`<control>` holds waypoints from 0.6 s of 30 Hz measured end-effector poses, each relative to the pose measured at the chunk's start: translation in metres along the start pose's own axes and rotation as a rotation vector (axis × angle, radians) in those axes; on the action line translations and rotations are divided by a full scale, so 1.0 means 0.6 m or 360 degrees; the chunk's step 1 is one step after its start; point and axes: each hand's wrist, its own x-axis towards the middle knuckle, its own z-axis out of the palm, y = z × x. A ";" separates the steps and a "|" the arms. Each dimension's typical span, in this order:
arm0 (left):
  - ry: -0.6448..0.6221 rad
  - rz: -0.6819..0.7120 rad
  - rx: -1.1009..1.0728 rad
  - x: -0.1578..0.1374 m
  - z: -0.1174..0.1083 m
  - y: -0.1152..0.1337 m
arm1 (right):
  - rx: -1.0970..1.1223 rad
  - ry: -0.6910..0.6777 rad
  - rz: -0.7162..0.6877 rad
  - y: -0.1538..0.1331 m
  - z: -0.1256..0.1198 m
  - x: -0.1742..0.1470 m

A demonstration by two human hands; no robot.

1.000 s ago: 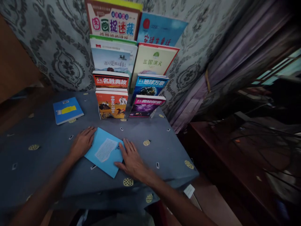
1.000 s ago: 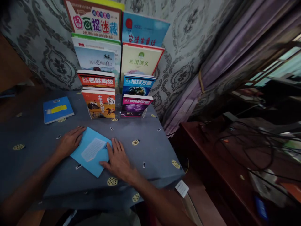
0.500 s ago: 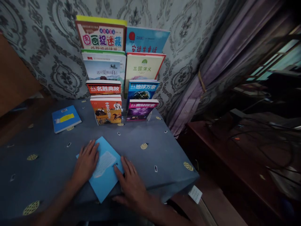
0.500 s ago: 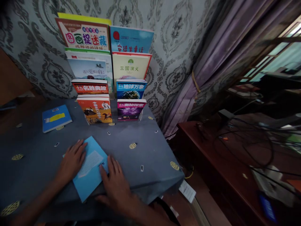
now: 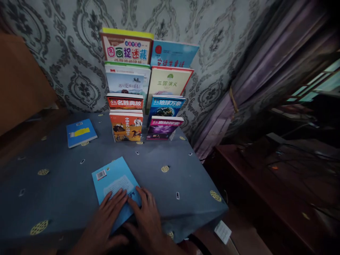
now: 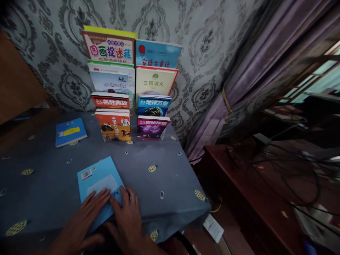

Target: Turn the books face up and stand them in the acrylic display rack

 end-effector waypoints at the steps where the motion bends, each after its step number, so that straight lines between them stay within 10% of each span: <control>1: -0.0072 0.0036 -0.0030 -0.005 -0.006 -0.004 | 0.0016 0.0019 -0.0008 0.000 0.002 -0.001; 18: -0.0011 -0.0055 -0.0266 -0.013 -0.127 -0.037 | 0.0749 0.0303 -0.0469 0.033 -0.030 0.056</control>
